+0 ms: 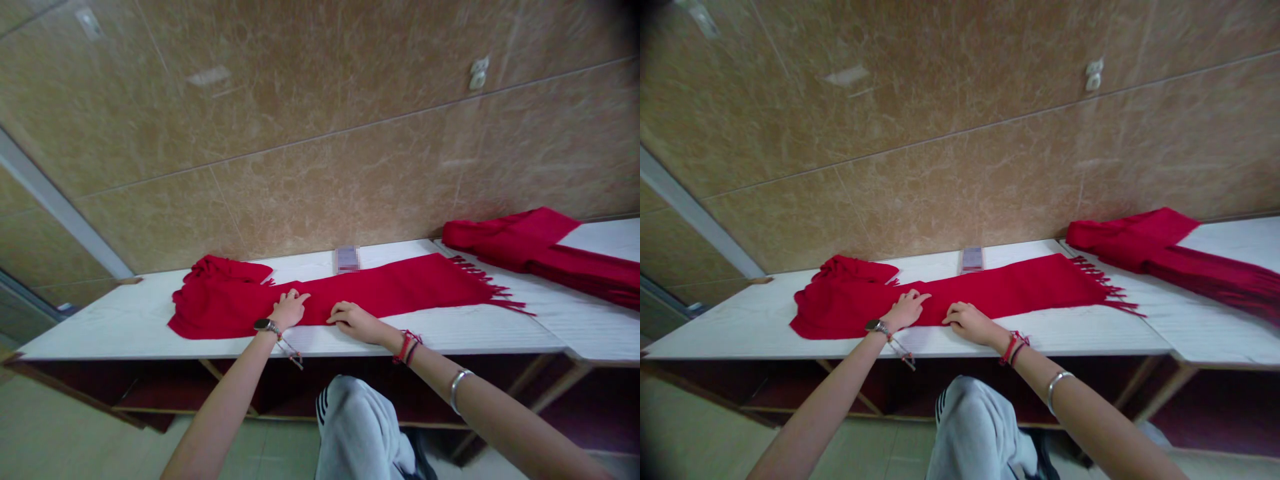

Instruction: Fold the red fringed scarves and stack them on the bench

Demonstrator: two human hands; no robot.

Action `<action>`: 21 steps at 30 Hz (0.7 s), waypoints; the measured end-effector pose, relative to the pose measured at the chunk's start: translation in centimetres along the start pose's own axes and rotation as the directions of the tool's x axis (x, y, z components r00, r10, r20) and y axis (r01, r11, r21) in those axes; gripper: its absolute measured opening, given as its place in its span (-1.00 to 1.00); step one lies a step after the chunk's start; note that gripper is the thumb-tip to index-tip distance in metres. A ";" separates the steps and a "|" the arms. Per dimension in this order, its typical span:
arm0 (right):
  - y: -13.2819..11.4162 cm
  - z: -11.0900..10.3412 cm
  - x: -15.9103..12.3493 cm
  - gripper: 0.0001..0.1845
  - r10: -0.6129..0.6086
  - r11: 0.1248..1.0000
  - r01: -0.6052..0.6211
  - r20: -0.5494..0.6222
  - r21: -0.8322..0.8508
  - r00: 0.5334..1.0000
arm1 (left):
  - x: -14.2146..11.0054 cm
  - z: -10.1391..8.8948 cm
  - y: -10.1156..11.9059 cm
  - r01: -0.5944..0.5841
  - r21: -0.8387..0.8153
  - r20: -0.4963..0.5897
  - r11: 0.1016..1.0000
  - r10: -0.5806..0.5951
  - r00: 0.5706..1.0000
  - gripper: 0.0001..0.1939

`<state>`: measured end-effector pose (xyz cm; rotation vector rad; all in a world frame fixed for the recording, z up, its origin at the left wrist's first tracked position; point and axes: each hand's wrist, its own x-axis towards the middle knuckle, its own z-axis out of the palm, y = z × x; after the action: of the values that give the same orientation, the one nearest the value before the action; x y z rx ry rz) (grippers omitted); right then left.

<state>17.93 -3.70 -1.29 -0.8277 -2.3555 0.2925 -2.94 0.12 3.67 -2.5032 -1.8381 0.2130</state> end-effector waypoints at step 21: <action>-0.3 -0.4 0.4 -0.69 0.024 0.999 -0.025 0.021 0.036 0.999 | 3.8 1.6 -2.6 0.195 -0.055 -0.108 0.979 -0.200 0.974 -0.42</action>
<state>17.84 -3.69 -0.68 -0.8407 -2.3539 0.3545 -4.48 4.40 1.99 -2.2840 -2.0483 0.0238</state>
